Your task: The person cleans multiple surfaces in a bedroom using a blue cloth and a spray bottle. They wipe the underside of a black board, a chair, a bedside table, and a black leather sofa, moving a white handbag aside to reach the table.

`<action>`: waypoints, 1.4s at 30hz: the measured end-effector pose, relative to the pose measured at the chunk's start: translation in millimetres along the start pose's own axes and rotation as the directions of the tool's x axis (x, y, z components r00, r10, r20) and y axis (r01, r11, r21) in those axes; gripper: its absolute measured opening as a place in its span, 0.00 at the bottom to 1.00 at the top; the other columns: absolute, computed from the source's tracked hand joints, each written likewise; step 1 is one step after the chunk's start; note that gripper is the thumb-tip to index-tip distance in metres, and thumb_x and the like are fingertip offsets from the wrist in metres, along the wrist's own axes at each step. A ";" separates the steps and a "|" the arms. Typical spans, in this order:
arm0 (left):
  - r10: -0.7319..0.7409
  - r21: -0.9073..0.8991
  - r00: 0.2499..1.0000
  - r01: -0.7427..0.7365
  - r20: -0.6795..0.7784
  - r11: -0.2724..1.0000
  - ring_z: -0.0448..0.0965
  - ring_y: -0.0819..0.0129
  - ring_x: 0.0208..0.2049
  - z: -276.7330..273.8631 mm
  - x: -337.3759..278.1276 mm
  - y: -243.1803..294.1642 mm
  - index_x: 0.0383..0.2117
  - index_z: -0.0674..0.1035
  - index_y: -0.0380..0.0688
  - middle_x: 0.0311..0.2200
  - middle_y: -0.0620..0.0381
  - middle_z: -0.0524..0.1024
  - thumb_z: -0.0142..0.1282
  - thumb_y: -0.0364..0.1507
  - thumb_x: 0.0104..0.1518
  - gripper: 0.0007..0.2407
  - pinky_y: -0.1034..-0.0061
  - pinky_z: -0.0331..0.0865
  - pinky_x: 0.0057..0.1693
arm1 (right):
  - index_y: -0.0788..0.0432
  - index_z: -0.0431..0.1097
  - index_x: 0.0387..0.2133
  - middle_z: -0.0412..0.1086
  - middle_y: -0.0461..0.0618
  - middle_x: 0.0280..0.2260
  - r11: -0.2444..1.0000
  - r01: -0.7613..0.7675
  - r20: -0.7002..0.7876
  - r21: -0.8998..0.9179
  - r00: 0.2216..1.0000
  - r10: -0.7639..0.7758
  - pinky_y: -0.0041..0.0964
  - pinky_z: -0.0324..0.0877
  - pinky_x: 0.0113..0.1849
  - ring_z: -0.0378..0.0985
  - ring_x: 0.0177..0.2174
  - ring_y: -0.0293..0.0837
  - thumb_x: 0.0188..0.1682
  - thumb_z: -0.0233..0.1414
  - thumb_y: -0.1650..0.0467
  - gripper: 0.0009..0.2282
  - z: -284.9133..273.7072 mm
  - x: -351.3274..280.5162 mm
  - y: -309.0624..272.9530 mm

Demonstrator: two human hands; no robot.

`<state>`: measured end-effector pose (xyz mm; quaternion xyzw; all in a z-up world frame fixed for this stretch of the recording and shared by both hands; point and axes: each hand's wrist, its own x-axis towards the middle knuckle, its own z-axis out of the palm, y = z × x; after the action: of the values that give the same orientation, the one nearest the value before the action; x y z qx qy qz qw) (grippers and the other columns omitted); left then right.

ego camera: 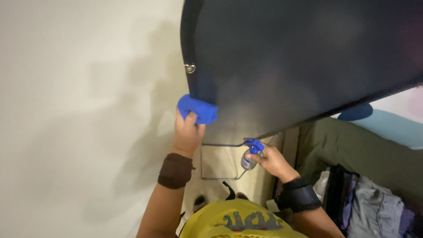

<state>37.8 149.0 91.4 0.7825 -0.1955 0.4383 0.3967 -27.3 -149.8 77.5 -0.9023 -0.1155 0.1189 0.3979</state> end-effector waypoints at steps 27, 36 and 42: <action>-0.506 0.551 0.542 0.092 0.671 0.829 0.82 0.47 0.34 35.4 -135.1 -77.7 0.55 0.77 0.63 0.38 0.44 0.79 0.45 0.28 0.60 0.18 0.54 0.74 0.41 | 0.47 0.70 0.56 0.81 0.51 0.39 0.976 -0.216 0.026 0.014 0.976 0.215 0.41 0.77 0.45 0.85 0.41 0.45 0.48 0.59 0.65 0.21 40.7 -21.5 0.8; -0.638 0.596 0.353 0.234 0.684 0.768 0.82 0.51 0.38 64.9 -192.6 -115.2 0.49 0.78 0.57 0.39 0.49 0.81 0.38 0.44 0.68 0.16 0.57 0.73 0.46 | 0.51 0.69 0.57 0.82 0.52 0.36 0.980 -0.184 0.015 0.074 0.983 0.184 0.39 0.78 0.42 0.87 0.37 0.45 0.47 0.59 0.67 0.22 42.6 -24.4 -10.1; -0.468 0.538 0.516 0.015 0.718 0.843 0.83 0.51 0.33 33.7 -136.2 -90.5 0.58 0.76 0.64 0.38 0.47 0.80 0.44 0.30 0.62 0.18 0.57 0.75 0.40 | 0.50 0.68 0.58 0.81 0.51 0.36 0.974 -0.224 0.020 0.047 0.975 0.223 0.38 0.77 0.41 0.86 0.36 0.43 0.48 0.59 0.67 0.23 42.3 -25.6 -2.4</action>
<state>41.4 171.8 -74.0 0.9845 -0.1319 -0.0116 0.1150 -64.7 -126.9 54.7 -0.8988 -0.0132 0.1722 0.4029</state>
